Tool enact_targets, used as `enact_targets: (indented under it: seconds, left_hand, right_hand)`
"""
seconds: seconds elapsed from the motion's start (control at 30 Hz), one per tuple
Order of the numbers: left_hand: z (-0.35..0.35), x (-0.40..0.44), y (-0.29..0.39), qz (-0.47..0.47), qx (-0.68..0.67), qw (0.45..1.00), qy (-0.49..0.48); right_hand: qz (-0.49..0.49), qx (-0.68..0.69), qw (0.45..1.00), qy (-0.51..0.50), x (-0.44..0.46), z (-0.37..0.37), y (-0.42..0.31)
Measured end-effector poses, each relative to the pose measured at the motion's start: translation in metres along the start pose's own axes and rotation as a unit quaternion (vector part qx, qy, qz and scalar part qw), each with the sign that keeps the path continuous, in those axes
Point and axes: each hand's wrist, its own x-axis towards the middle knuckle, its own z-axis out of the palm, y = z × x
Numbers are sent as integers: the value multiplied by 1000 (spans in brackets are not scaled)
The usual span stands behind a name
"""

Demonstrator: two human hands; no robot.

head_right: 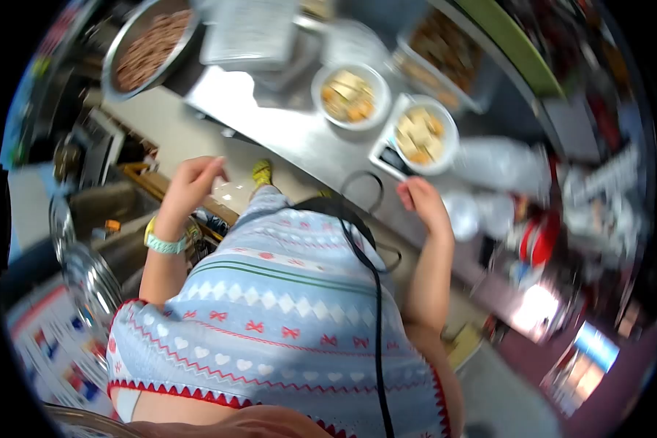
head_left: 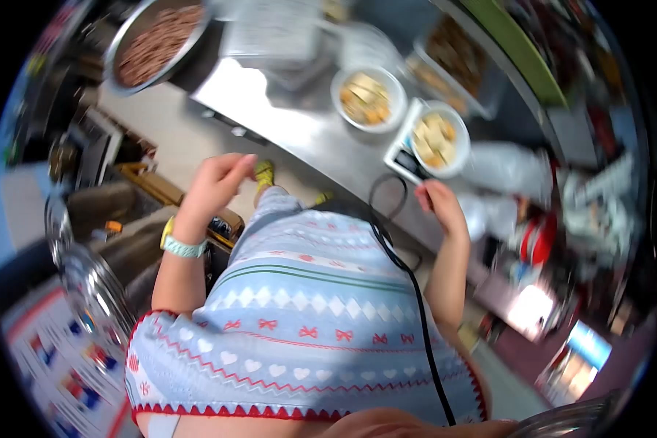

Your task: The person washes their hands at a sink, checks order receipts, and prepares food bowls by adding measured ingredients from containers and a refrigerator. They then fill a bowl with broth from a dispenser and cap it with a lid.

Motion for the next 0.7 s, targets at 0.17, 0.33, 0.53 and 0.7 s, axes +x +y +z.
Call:
enact_targets:
  seconds: [0.17,0.33,0.53,0.7]
  left_hand:
    - [-40,15,-30,46,-53,995,70]
    - [-108,62,-79,107,-176,947,246]
    - [-254,144,-135,154,13,769,620]
    - [-321,214,-218,-4,-61,777,627]
  right_hand:
    - [-148,16,985,-89,30,43,-121]
    - [-351,-110,909,-197,74,186,-264]
    - [-493,-361,778,-144,211,411,-380]
    - [-406,-462,789,-20,377,539,-422]
